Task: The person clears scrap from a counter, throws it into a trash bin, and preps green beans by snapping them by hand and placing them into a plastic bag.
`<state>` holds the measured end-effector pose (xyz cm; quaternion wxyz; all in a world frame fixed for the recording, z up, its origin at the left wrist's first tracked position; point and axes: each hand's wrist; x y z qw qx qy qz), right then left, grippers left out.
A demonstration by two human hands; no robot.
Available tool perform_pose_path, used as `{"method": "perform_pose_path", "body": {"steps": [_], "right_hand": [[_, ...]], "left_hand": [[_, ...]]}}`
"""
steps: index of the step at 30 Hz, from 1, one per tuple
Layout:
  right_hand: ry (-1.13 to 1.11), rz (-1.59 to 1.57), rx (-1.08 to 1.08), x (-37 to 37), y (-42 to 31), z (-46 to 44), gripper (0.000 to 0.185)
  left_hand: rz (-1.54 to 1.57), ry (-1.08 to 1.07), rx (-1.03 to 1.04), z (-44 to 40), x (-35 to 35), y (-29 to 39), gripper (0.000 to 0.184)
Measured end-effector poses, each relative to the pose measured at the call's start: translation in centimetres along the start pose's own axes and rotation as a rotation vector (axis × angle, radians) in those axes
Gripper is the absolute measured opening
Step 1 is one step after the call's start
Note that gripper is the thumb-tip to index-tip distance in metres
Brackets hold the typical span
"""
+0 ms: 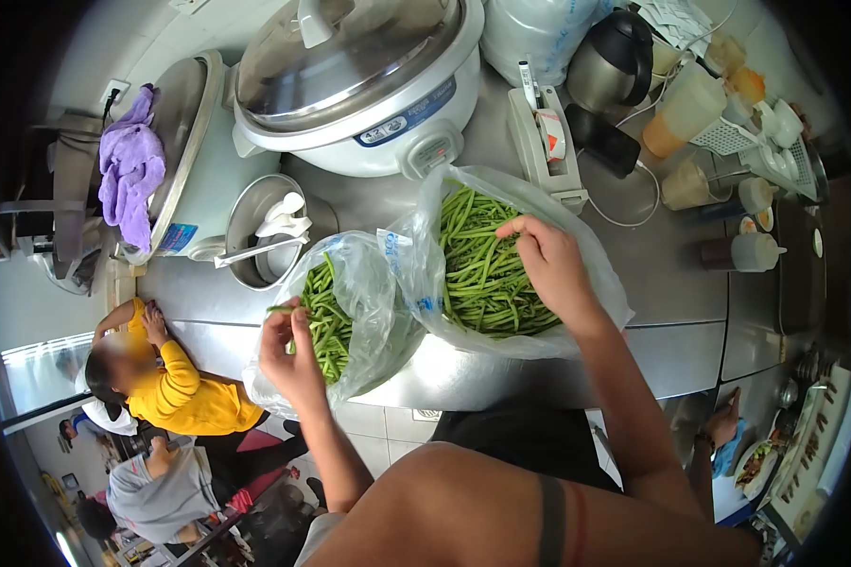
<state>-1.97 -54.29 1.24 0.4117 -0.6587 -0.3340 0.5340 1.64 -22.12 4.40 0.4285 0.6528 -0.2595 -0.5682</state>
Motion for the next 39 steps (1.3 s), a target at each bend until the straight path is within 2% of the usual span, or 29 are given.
{"method": "perform_pose_path", "body": {"steps": [2,5,6,8,10,11,12,13,16,22,26,29,31,34,35,38,39], "right_hand": [[-0.017,0.218,-0.078,0.3,0.5,-0.6,0.011],[0.007,0.391,-0.214,1.5,3.1,-0.9,0.011],[0.019,0.397,-0.237,1.7,3.6,-0.9,0.013],[0.023,0.427,-0.254,2.0,4.0,-0.6,0.016],[0.031,0.487,-0.253,1.6,4.2,-0.7,0.016],[0.009,0.478,-0.229,1.3,4.0,-0.6,0.015],[-0.016,0.464,-0.206,1.1,3.4,-0.6,0.014],[-0.039,0.448,-0.182,0.9,2.8,-0.5,0.013],[-0.02,0.294,-0.179,0.1,1.1,0.5,0.018],[0.034,0.002,0.071,-0.3,-2.6,3.1,0.013],[-0.014,0.053,-0.042,-0.7,-2.2,4.4,0.013],[-0.037,-0.012,-0.084,-1.1,-2.1,4.2,0.012],[0.018,-0.129,-0.035,-0.9,-2.9,3.7,0.012],[0.164,-0.322,-0.09,1.3,-2.3,2.4,0.012],[0.111,-0.374,-0.04,1.4,-2.2,1.9,0.014],[0.193,-0.488,-0.095,1.0,-2.1,0.0,0.015],[0.232,-0.458,-0.085,0.6,-2.4,-0.6,0.015]], "left_hand": [[-0.504,0.155,0.191,-0.6,-0.9,0.6,0.025],[-0.372,0.228,0.318,0.3,0.5,2.1,0.028],[-0.191,0.148,0.289,1.3,1.7,2.7,0.03],[-0.05,-0.08,0.371,3.3,4.7,3.7,0.027],[0.03,-0.343,0.291,5.1,9.0,5.2,0.026],[-0.159,-0.3,0.485,5.2,12.8,5.4,0.027],[-0.249,-0.332,0.465,4.9,14.1,5.5,0.032],[-0.324,-0.35,0.472,4.1,15.4,4.9,0.029],[-0.41,-0.373,0.599,2.2,17.1,3.6,0.029],[-0.266,-0.398,0.669,2.9,15.4,4.2,0.027],[-0.238,-0.395,0.677,4.0,14.6,4.5,0.033],[-0.213,-0.393,0.608,4.2,14.3,4.5,0.033],[-0.048,-0.423,0.433,4.4,14.7,4.3,0.028],[0.133,-0.452,0.16,5.1,15.5,3.8,0.022],[0.174,-0.464,0.067,5.3,15.5,3.5,0.021],[0.509,-0.597,-0.15,5.6,15.6,4.2,0.019],[0.536,-0.643,-0.167,5.7,15.7,4.7,0.019]]}}
Point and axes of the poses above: each hand's wrist, its own z-axis away from the middle knuckle, its own x-axis out of the palm, y = z × x, and after that the axes turned 15 degrees about -x, right-handed
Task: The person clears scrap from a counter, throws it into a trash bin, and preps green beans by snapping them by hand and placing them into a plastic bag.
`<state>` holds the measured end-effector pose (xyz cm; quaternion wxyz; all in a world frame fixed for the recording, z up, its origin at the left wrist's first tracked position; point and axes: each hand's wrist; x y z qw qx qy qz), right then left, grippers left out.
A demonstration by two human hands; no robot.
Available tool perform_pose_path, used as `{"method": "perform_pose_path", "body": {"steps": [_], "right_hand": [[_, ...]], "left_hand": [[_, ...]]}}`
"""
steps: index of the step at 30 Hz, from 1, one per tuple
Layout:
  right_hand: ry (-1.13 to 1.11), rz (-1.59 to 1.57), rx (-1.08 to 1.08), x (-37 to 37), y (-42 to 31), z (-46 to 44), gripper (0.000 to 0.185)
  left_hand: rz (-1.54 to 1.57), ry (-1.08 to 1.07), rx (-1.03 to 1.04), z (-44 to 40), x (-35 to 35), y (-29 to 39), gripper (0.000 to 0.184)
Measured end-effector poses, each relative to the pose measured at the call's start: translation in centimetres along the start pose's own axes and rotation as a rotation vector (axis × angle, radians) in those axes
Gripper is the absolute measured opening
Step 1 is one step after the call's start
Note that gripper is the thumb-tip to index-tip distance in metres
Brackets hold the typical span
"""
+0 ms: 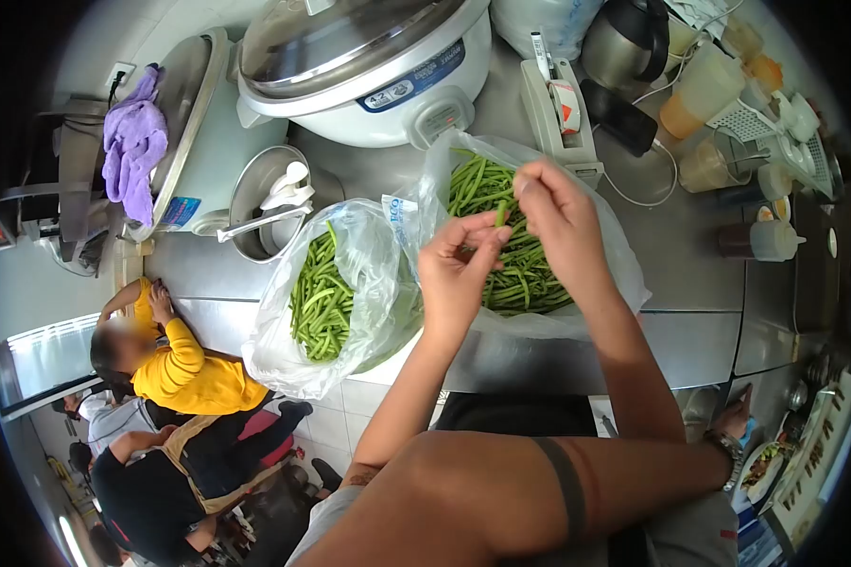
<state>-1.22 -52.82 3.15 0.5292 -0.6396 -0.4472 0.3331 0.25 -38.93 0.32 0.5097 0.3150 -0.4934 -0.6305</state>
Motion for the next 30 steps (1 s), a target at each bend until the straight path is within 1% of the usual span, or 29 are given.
{"method": "perform_pose_path", "body": {"steps": [3,4,7,8,11,12,15,16,19,23,25,26,27,28,29,30], "right_hand": [[0.045,0.155,-0.158,-0.7,-1.2,-0.4,0.014],[0.057,0.068,-0.143,-1.4,-0.6,0.1,0.018],[0.014,-0.6,0.254,-2.8,2.0,2.3,0.025],[0.004,-0.492,0.286,-2.0,2.6,3.1,0.031],[-0.07,-0.534,0.391,-0.9,2.5,4.6,0.038],[-0.107,-0.492,0.369,-0.7,2.7,4.8,0.042],[-0.291,-0.423,0.455,-0.6,2.1,4.7,0.042],[-0.403,-0.375,0.462,-0.8,1.9,4.9,0.037],[-0.417,-0.405,0.342,-0.6,1.1,5.8,0.035],[-0.401,-0.302,0.294,-0.5,0.9,6.3,0.036],[-0.393,-0.257,0.261,-0.4,0.9,6.4,0.037],[-0.351,-0.28,0.277,-0.4,1.6,6.6,0.035],[-0.28,-0.389,0.33,-0.4,1.8,6.6,0.033],[-0.208,-0.498,0.385,-0.4,2.0,6.7,0.032],[-0.134,-0.604,0.438,-0.5,2.1,6.7,0.031],[-0.061,-0.748,0.441,-0.3,2.3,6.5,0.031]], "left_hand": [[0.083,-0.044,-0.068,0.2,1.0,0.9,0.019],[0.127,-0.02,-0.08,0.4,1.3,1.5,0.02],[0.162,0.024,-0.124,0.4,0.3,2.0,0.022],[0.194,-0.008,-0.133,0.3,0.0,2.1,0.025],[0.144,-0.004,-0.123,0.2,-0.7,2.1,0.025],[0.111,0.013,-0.122,0.0,-0.9,1.9,0.025],[0.165,-0.005,-0.143,-0.5,-1.6,1.4,0.026],[0.152,-0.008,-0.153,-0.5,-1.8,1.5,0.025],[0.137,0.041,-0.171,-0.6,-2.1,2.2,0.025],[0.115,-0.03,-0.187,-0.3,-1.6,1.8,0.025],[0.115,-0.092,-0.218,-0.1,-1.2,1.2,0.02],[0.127,-0.113,-0.218,-0.2,-1.1,1.1,0.019],[0.138,-0.131,-0.215,-0.4,-1.0,1.1,0.017],[0.198,-0.162,-0.195,-0.4,-0.8,1.3,0.012],[0.212,-0.122,-0.148,-0.4,-0.4,1.4,0.01],[0.228,-0.083,-0.1,-0.2,0.0,1.5,0.008]]}}
Point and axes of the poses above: each hand's wrist, its own z-axis away from the middle knuckle, its own x-axis out of the palm, y = z × x, and after that the axes turned 15 degrees about -x, right-handed
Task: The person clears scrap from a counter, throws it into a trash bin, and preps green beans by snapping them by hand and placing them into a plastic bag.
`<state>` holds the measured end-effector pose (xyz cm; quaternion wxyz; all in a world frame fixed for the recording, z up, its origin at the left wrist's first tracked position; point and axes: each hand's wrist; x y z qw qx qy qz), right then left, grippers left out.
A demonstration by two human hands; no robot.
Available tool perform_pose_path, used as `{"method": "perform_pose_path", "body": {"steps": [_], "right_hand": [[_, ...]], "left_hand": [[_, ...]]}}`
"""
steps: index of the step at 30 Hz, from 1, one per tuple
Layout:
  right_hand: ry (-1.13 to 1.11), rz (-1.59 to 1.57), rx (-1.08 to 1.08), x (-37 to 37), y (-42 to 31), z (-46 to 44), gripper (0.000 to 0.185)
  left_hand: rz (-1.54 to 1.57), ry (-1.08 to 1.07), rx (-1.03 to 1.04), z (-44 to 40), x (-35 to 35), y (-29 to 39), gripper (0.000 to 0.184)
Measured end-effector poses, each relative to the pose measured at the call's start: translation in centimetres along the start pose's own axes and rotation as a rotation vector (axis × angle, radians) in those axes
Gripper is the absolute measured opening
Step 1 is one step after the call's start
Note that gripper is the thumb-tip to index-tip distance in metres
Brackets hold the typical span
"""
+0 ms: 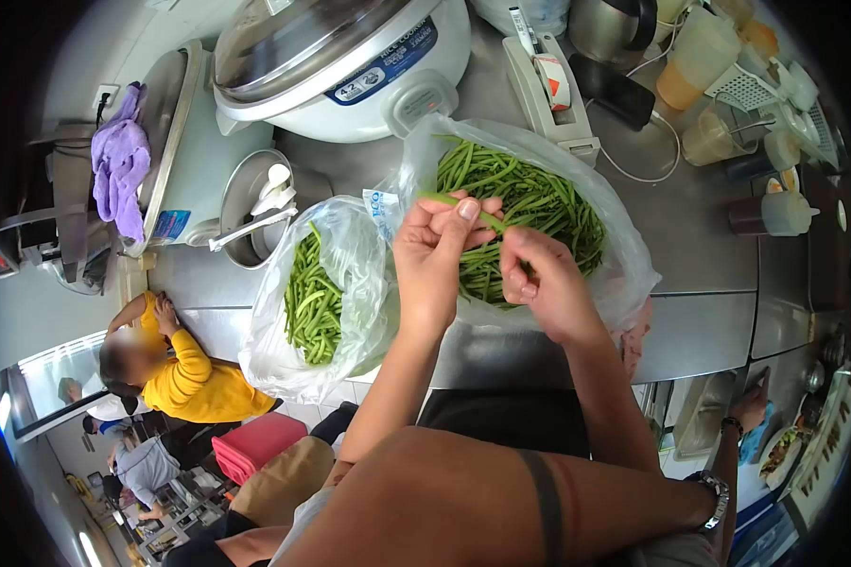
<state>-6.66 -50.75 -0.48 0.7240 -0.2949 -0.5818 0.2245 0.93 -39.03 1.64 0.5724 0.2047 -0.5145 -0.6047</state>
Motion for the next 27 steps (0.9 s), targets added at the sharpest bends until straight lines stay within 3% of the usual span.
{"method": "perform_pose_path", "body": {"steps": [2,6,9,10,14,15,16,17,19,20,22,24,27], "right_hand": [[0.06,-0.31,-0.033,0.6,0.4,-0.9,0.031],[-0.097,-0.383,-0.01,1.7,0.0,-1.8,0.032],[0.182,-0.365,-0.069,0.4,-0.4,-2.6,0.032],[0.156,-0.223,-0.093,-0.5,-0.4,-2.9,0.028],[0.119,0.995,-0.259,-1.2,-1.6,-4.0,0.023],[0.098,1.098,-0.254,-1.2,-2.0,-4.1,0.022],[0.075,1.202,-0.25,-1.0,-2.8,-4.2,0.022],[0.054,1.306,-0.246,-1.0,-3.5,-4.2,0.021],[0.093,1.306,-0.222,-1.3,-4.1,-3.8,0.02],[0.118,1.295,-0.201,-1.3,-4.2,-3.4,0.02],[0.164,1.251,-0.235,-1.7,-4.0,-2.4,0.02],[0.189,1.173,-0.367,-1.6,-2.8,-1.9,0.02],[0.073,1.209,-0.39,-1.3,-3.0,-1.7,0.022]], "left_hand": [[-0.013,0.038,0.134,0.4,0.1,0.3,0.007],[-0.174,0.07,0.542,1.3,-2.2,2.2,0.011],[-0.18,0.316,0.542,2.7,-7.6,6.2,0.009],[-0.28,0.41,0.581,3.3,-9.6,7.2,0.011],[-0.876,0.59,0.306,5.6,-16.5,8.7,0.023],[-1.1,0.689,0.254,5.9,-16.5,8.5,0.03],[-1.2,0.719,0.407,5.7,-16.1,8.0,0.039],[-1.223,0.737,0.522,5.6,-14.7,7.3,0.037],[-0.956,0.571,0.491,5.2,-9.7,4.8,0.029],[-0.851,0.342,0.479,4.3,-6.8,3.4,0.024],[-1.089,0.136,0.38,2.0,-1.8,2.1,0.019],[-1.268,0.173,0.268,-0.7,-0.6,0.1,0.023],[-1.272,0.165,0.177,-2.2,-2.0,-0.8,0.025]]}}
Point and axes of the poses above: each hand's wrist, its own z-axis away from the middle knuckle, its own x-axis out of the palm, y = z × x, and after that the axes turned 15 degrees about -x, right-handed
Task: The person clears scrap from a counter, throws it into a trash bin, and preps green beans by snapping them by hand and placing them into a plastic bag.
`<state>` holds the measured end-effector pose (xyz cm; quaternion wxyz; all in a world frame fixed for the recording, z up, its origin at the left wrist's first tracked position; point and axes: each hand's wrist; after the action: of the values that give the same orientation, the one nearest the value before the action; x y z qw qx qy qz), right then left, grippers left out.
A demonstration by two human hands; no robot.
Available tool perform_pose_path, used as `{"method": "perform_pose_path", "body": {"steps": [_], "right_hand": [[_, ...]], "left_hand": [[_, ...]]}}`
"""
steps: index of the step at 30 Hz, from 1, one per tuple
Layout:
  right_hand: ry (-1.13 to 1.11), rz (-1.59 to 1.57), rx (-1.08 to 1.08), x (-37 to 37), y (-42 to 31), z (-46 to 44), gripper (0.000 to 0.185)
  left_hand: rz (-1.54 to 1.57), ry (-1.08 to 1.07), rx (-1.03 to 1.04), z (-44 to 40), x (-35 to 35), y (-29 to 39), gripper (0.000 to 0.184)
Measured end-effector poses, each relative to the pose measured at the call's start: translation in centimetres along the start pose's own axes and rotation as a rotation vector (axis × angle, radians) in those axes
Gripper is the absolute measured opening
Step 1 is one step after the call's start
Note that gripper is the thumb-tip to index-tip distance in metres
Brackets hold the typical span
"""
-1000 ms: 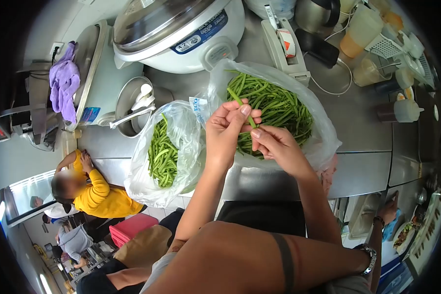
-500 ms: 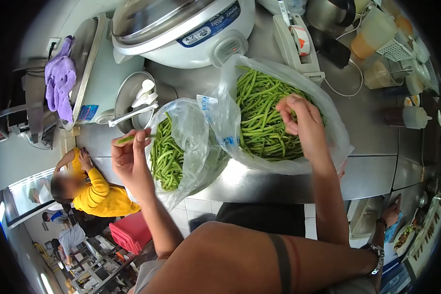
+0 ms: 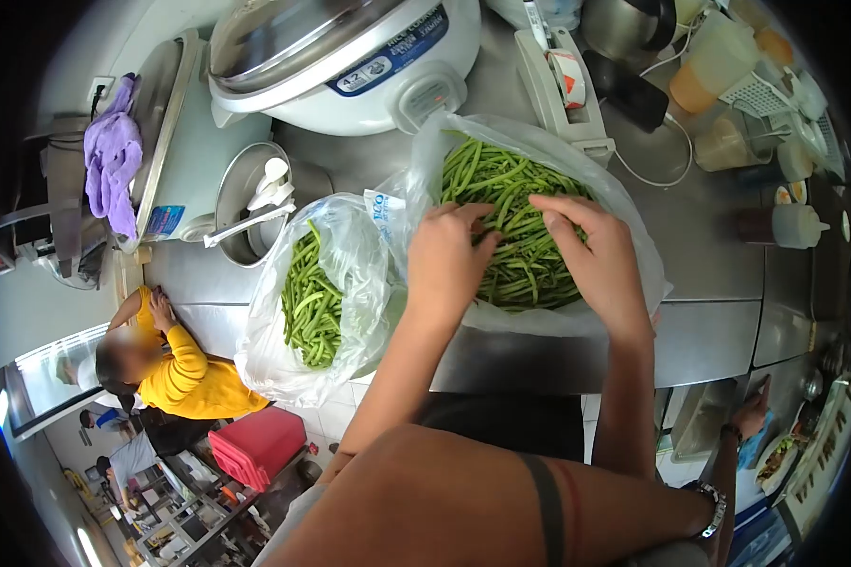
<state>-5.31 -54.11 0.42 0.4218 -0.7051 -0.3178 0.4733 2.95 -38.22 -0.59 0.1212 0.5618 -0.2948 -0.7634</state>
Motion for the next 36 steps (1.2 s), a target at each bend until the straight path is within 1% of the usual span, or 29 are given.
{"method": "perform_pose_path", "body": {"steps": [1,4,7,10,13,16,19,22,25,28,31,34,36], "right_hand": [[0.041,0.055,-0.035,0.2,0.5,0.1,0.022],[0.071,0.049,-0.066,0.5,0.8,-0.1,0.024],[0.087,0.022,-0.077,1.0,1.5,-0.2,0.032],[0.145,-0.046,-0.076,1.0,1.3,0.3,0.043],[0.116,0.018,-0.134,1.0,1.3,0.3,0.049],[0.215,-0.03,-0.157,2.2,1.0,-0.5,0.043],[0.185,-0.225,-0.03,1.8,-1.0,-1.0,0.031],[0.086,-0.186,-0.014,0.8,-1.4,-0.9,0.022],[0.039,-0.165,-0.086,0.9,-1.1,-0.8,0.017],[0.018,-0.114,-0.137,1.5,-0.9,-1.0,0.014],[-0.028,-0.106,-0.088,1.3,-1.6,-1.2,0.012],[-0.103,-0.023,-0.051,0.2,-2.2,-1.5,0.013],[-0.132,0.022,-0.145,0.0,-1.6,-2.1,0.014]], "left_hand": [[0.035,-0.035,-0.031,0.0,0.2,-0.5,0.024],[0.055,-0.012,-0.031,0.0,0.7,-0.6,0.019],[0.04,0.038,-0.031,-0.8,1.7,0.2,0.016],[0.153,0.065,0.051,-1.1,1.3,-0.3,0.014],[0.136,0.12,-0.01,-0.2,-0.8,0.4,0.012],[0.222,0.061,0.003,0.6,-2.5,1.3,0.01],[0.273,0.072,0.065,1.1,-3.3,2.2,0.01],[0.161,0.172,0.224,0.7,-3.8,1.7,0.016],[0.081,0.208,0.377,0.3,-4.6,1.4,0.02],[0.038,0.103,0.398,-0.1,-4.5,1.1,0.023],[0.028,0.05,0.301,0.1,-4.6,1.6,0.023],[0.086,0.08,0.273,-0.3,-4.1,1.4,0.022],[0.043,0.092,0.326,-1.1,-4.1,1.5,0.022]]}}
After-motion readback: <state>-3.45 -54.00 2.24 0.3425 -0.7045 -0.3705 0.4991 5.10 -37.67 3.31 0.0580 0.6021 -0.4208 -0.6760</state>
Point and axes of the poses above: each hand's wrist, its own z-axis away from the middle knuckle, its own x-axis out of the palm, y = z × x, and after that the axes turned 15 degrees about -x, right-handed
